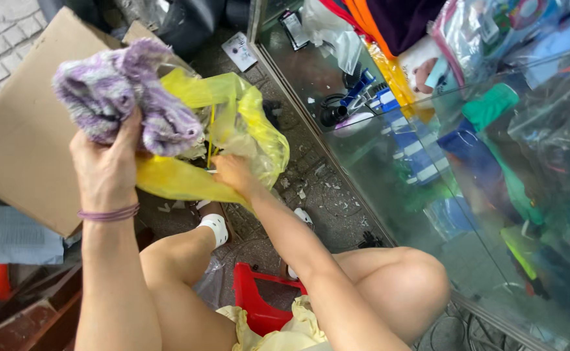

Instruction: The person sorts various items from cardboard boxes and plastic bags by hand, including a cloth, packaged accessories, a paper, and a pair of glasses, while sitting near a glass display cabinet.

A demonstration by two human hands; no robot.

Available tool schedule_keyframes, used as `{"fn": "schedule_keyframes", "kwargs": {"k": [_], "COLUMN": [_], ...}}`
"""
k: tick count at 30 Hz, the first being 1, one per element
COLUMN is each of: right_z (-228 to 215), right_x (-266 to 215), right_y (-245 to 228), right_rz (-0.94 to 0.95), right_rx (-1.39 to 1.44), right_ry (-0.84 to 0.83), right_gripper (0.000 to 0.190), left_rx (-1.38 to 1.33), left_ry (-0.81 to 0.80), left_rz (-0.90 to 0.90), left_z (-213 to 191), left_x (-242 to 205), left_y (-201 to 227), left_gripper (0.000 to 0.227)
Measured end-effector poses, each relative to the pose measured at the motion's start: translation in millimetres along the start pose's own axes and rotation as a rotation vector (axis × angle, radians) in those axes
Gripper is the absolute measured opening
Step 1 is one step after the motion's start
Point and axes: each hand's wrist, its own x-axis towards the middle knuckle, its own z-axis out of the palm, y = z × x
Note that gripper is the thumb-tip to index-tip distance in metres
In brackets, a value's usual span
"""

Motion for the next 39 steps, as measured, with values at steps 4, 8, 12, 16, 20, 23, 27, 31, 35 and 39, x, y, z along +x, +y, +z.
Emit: {"fn": "schedule_keyframes", "kwargs": {"k": [4,8,12,16,20,23,27,31,35,39], "right_z": [-21.5,-26.2,90.7,161.6,130.3,39.1,-37.0,-27.1,31.8,73.8], "right_x": [-39.8,-30.2,24.9,60.0,27.0,-45.9,-111.4,-104.1,-33.6,-36.0], "right_y": [-13.8,7.2,24.3,-3.5,-10.4,-12.2,27.1,58.3,25.4,-54.5], "right_rz": [-0.293,0.155,-0.097,-0.217,-0.194,-0.217,0.115,0.088,0.056,-0.112], "right_rx": [0.371,-0.205,0.535,0.502,0.695,0.941,1.127,1.119,1.564,0.960], "right_ry": [0.640,1.191,0.502,-0.085,0.020,0.273,0.670,0.768,0.473,0.165], "right_gripper": [0.030,0.054,0.070,0.056,0.045,0.037,0.036,0.073,0.099,0.056], "left_rx": [-0.045,-0.073,-0.072,-0.138,-0.278,-0.195,-0.061,0.040,0.085,0.026], "left_ry": [-0.020,0.007,0.040,0.068,0.197,0.192,0.199,0.209,0.167,0.136], "left_rz": [0.058,0.032,0.096,0.171,0.130,0.189,0.272,0.347,0.443,0.444], "left_z": [-13.8,-18.5,-28.5,-43.7,-66.5,-82.3,-95.6,-96.4,-80.0,-59.9], "left_x": [-0.1,5.8,9.0,12.8,12.5,-2.2,-31.1,-50.4,-52.5,-45.0], "left_y": [-9.1,-11.6,-6.0,-11.7,-11.5,-4.3,3.7,7.6,8.8,23.2], "left_gripper": [0.020,0.019,0.016,0.020,0.025,0.026,0.027,0.028,0.030,0.028]}}
